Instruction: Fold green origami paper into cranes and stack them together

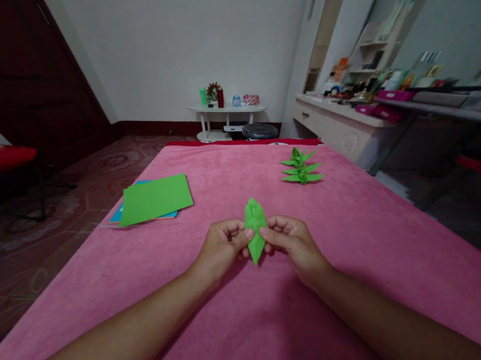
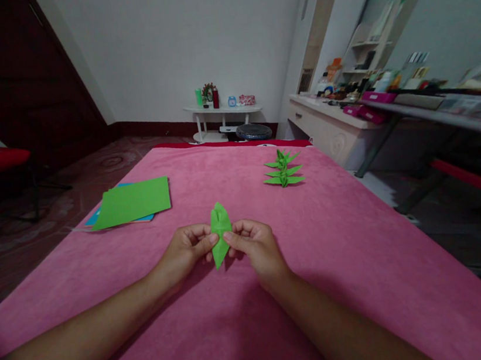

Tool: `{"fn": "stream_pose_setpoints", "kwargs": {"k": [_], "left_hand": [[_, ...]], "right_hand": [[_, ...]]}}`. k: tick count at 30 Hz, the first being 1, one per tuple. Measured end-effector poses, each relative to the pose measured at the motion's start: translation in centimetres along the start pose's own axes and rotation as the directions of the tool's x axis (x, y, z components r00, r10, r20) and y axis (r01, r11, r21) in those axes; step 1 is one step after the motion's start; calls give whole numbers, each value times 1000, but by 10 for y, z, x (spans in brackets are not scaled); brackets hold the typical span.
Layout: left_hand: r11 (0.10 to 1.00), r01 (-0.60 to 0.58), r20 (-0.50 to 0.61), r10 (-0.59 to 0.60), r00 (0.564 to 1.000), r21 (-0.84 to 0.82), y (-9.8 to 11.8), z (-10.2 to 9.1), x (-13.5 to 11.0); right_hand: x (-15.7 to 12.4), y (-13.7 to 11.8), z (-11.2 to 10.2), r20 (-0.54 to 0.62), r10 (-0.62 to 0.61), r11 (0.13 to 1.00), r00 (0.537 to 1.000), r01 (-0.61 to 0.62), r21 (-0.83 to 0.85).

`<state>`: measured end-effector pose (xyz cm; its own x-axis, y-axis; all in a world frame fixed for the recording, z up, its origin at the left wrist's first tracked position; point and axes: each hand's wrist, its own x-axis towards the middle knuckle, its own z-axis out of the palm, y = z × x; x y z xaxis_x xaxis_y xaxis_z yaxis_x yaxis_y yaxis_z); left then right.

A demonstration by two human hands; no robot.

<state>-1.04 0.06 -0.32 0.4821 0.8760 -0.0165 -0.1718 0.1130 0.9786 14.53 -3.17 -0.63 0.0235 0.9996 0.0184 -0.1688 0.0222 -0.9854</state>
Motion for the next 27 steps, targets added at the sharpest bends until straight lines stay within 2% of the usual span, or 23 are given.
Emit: {"fn": "stream_pose_setpoints", "kwargs": {"k": [6,9,11,14,18,20,23,27], "left_hand": [[951,83,205,-21,978,-298,-3,1,-1],[934,145,322,-34,946,-327,-3,1,-3],[941,180,347,-74,935,-286,-4,0,-3],[949,215,320,-133,938,-233,-5,-2,-1],[933,183,188,-129,974,-309,-2,-2,1],[929,181,161,-135,978,-323,0,-2,2],[961,164,144,-134,980,-221,2,-3,2],[987,128,34,-125,992,-95,0,-4,4]], "right_hand": [[0,2,2,120,-56,990,991,39,137],[-3,1,5,229,-47,987,972,10,158],[-5,0,5,269,-35,985,963,-12,172],[-4,-2,4,227,-43,984,973,2,177],[2,-4,-6,96,-51,992,994,39,116],[5,-4,-10,64,-34,996,997,29,82],[8,-3,-13,23,-18,1000,1000,18,23],[8,-3,-11,-12,-56,997,998,55,-52]]}}
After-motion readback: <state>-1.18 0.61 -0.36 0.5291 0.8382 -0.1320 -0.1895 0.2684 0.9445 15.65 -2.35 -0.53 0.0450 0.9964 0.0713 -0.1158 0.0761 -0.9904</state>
